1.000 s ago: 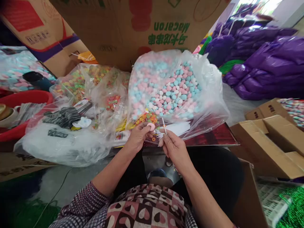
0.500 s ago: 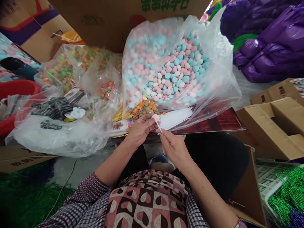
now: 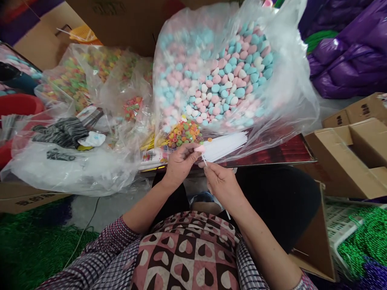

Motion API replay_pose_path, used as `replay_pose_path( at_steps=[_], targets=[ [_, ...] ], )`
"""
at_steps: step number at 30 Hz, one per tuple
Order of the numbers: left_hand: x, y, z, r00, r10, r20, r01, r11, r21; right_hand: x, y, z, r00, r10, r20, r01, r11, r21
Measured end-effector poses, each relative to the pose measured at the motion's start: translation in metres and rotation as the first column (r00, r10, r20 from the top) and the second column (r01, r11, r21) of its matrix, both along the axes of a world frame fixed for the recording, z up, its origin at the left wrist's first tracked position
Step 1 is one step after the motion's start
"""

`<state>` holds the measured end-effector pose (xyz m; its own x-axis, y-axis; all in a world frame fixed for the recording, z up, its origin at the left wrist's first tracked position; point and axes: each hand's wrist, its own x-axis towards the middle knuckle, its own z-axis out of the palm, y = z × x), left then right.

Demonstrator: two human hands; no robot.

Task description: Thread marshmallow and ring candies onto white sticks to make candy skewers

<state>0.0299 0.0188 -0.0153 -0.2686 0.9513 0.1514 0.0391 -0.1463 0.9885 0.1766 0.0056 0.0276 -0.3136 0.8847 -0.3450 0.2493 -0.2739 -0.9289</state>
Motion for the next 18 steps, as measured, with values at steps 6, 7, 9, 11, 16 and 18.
replay_pose_path(
  at_steps=[6,7,9,11,16,18],
  targets=[
    [0.0,0.004,-0.004,0.996,0.001,0.09,0.003,0.999,-0.05,0.001,-0.001,-0.002,1.0,0.005,-0.015,-0.005,1.0,0.008],
    [-0.002,0.005,-0.004,0.992,0.009,0.123,-0.002,0.998,-0.058,0.004,-0.001,-0.001,0.999,0.032,0.015,-0.032,0.999,0.019],
    [-0.004,0.007,-0.005,0.985,0.02,0.172,-0.008,0.997,-0.071,0.008,-0.004,0.001,0.995,0.065,0.071,-0.068,0.997,0.029],
    [-0.005,0.007,-0.005,0.982,0.01,0.188,0.007,0.996,-0.085,0.01,-0.007,0.001,0.996,0.031,0.086,-0.033,0.999,0.021],
    [-0.003,0.002,0.001,0.996,-0.021,0.092,0.024,0.999,-0.037,0.004,-0.015,-0.006,0.997,-0.073,-0.023,0.073,0.997,-0.009],
    [-0.001,-0.001,0.006,0.998,-0.038,0.054,0.038,0.999,0.004,0.001,-0.015,-0.006,0.993,-0.084,-0.078,0.081,0.996,-0.047]
  ],
)
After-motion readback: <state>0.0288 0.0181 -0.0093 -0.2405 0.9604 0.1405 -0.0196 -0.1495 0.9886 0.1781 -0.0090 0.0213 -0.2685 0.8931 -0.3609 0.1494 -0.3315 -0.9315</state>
